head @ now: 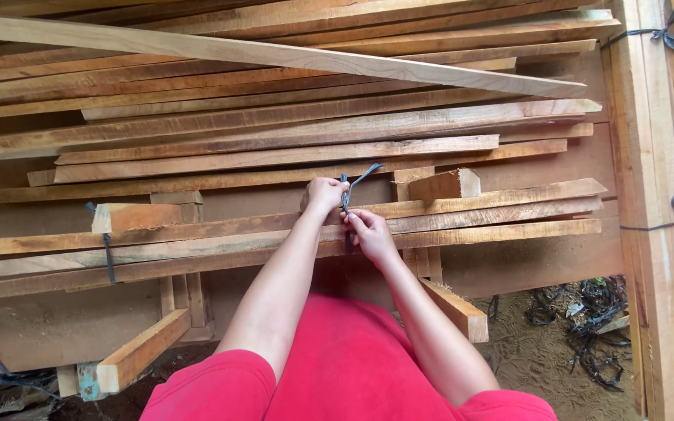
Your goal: The person ties a stack of wooden planks together using black straps. They wrap the straps around the planks and tie knots to secure them in place.
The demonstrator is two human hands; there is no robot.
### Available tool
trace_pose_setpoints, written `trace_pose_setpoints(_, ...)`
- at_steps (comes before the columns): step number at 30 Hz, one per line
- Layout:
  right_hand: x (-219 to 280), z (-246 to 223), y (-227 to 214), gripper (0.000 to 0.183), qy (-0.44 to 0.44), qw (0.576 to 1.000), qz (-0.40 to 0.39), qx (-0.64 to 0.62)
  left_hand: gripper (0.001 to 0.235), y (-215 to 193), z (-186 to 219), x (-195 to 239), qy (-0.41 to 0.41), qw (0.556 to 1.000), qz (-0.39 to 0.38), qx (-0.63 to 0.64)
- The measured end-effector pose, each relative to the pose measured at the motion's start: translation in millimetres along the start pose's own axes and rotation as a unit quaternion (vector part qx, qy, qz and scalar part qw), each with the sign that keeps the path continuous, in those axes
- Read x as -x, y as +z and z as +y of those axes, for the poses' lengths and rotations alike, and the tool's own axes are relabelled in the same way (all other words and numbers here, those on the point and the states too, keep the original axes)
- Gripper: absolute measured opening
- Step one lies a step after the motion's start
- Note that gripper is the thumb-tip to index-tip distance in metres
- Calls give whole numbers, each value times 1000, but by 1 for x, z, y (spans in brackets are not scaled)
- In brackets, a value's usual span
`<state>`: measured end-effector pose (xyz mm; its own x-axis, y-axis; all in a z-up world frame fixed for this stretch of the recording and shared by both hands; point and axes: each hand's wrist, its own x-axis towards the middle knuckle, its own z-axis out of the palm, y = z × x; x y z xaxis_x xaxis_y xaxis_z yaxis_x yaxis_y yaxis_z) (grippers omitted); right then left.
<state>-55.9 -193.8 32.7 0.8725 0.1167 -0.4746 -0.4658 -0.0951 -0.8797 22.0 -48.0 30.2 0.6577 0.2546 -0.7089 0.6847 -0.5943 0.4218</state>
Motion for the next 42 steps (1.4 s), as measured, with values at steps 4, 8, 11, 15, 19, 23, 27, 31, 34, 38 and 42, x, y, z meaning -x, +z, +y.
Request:
trace_pose_setpoints(4, -4, -8, -2, 27, 51, 980, 21, 190, 19, -7, 5, 8, 37, 998, 30, -29)
trace_pose_setpoints(8, 13, -40, 6, 23, 17, 965, 15, 263, 15, -2, 1, 6, 15, 999, 37, -10)
trace_pose_setpoints(11, 21, -40, 4, 24, -10, 973, 33, 228, 14, 2, 3, 3, -5, 999, 34, -5)
trace_pose_setpoints(15, 14, -27, 13, 30, 75, 975, 24, 209, 11, 6, 0, 2, -9, 997, 73, 8)
trace_pose_setpoints(19, 2, 6, 7, 35, 91, 979, 38, 177, 15, -4, 12, 8, 22, 995, 94, 31)
trace_pose_setpoints(23, 29, 6, 9, 21, 71, 978, 49, 190, 27, 19, -31, 3, 180, 973, 138, 39)
trace_pose_setpoints(27, 38, -47, 4, 39, -244, 887, 149, 363, 25, 0, -51, 4, 264, 939, 216, -51)
trace_pose_setpoints(31, 29, -72, 24, 66, -335, 829, 76, 440, 41, -56, -110, 57, 306, 910, 264, -96)
trace_pose_setpoints(34, 26, -78, 42, 128, -213, 746, -123, 619, 104, -80, -159, 81, 299, 913, 203, -189)
trace_pose_setpoints(38, 7, -60, 46, 139, -254, 637, -172, 707, 141, -97, -190, 68, 342, 787, 168, -486)
trace_pose_setpoints(42, 2, -54, 39, 131, -257, 618, -189, 718, 144, -100, -192, 65, 354, 784, 136, -491)
